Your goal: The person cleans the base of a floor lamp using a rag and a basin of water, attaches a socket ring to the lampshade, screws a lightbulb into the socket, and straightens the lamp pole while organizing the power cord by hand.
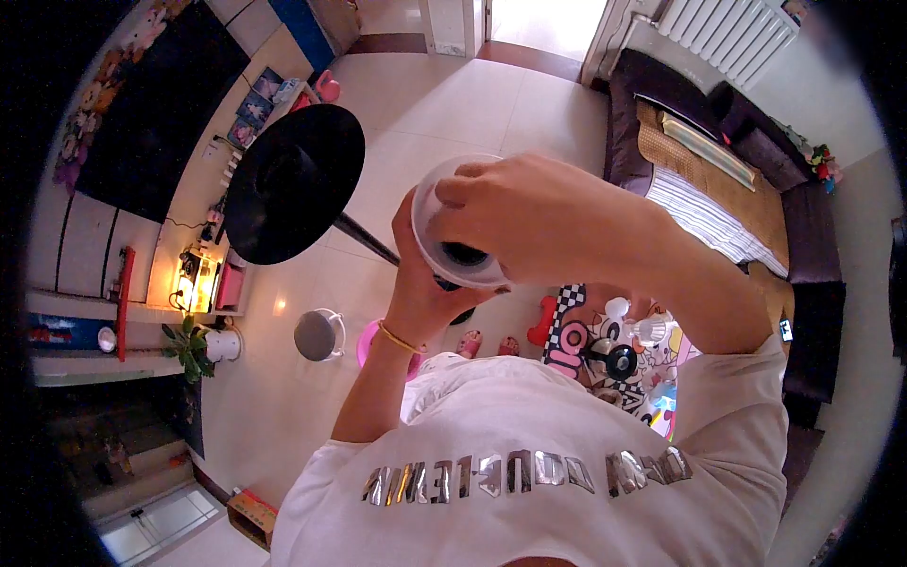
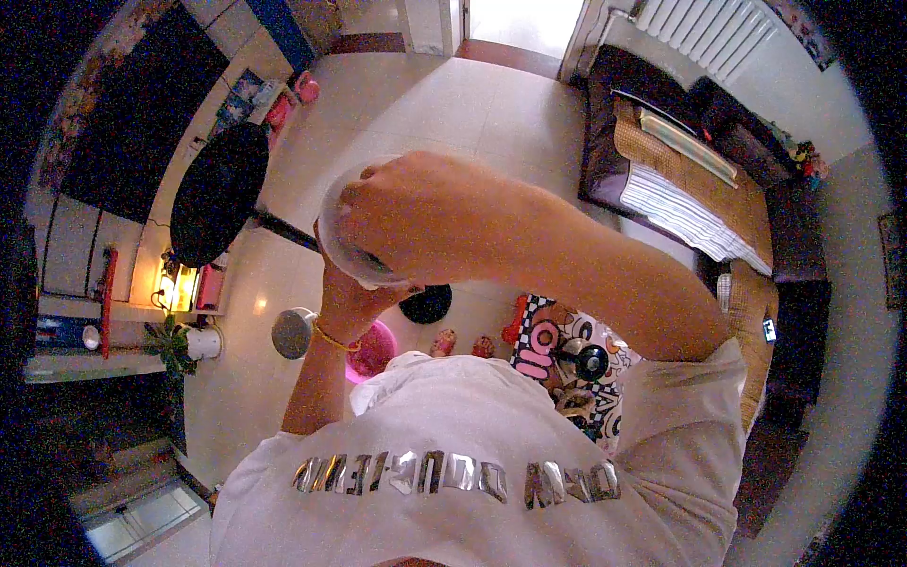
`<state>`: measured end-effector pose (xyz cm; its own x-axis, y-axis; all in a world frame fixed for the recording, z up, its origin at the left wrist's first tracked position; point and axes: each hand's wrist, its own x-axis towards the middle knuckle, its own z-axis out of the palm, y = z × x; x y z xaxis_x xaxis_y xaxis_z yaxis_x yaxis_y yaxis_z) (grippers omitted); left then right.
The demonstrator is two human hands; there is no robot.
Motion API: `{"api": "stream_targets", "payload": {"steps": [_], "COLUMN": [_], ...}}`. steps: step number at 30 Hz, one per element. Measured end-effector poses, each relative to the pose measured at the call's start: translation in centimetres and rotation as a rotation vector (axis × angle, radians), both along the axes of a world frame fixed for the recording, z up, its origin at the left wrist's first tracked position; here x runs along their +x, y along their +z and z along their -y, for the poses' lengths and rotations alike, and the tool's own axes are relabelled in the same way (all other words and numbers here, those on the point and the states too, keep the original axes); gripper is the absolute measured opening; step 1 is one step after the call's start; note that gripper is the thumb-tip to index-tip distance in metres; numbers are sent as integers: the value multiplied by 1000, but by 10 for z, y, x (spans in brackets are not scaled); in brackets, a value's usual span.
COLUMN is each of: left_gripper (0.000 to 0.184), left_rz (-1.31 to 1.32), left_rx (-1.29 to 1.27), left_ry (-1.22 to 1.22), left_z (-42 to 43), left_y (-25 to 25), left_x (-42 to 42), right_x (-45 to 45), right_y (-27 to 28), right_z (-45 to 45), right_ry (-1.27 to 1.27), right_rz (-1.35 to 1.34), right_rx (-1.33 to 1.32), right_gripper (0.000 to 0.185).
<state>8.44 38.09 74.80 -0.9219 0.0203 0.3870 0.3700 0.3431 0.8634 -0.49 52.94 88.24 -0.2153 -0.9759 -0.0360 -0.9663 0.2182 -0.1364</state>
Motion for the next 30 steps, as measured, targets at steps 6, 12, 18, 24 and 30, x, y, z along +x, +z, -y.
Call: {"api": "stream_targets", "payload": {"steps": [6,12,18,24,30], "left_gripper": [125,124,123,125,124], "left_rz": [-3,-48,-26,4,10], "left_rx": [-9,-69,-71,-86,-89], "left_ry": [-7,21,5,33,26], "left_z": [0,0,1,0,1], "left_y": [-1,-1,-1,1,3], "left_x": [-2,-2,-1,-1,0], "right_x": [0,-1,-1,-2,1], "right_y": [-3,-5,-7,-6,1], "right_z": [-1,-1,-3,0,1], "right_ry": [-45,23,-5,-17,-13], "right_rz": [-2,59,31,49,89], "right_rx": [22,-13,-32,27,75], "right_gripper": [25,24,27,32,30]}}
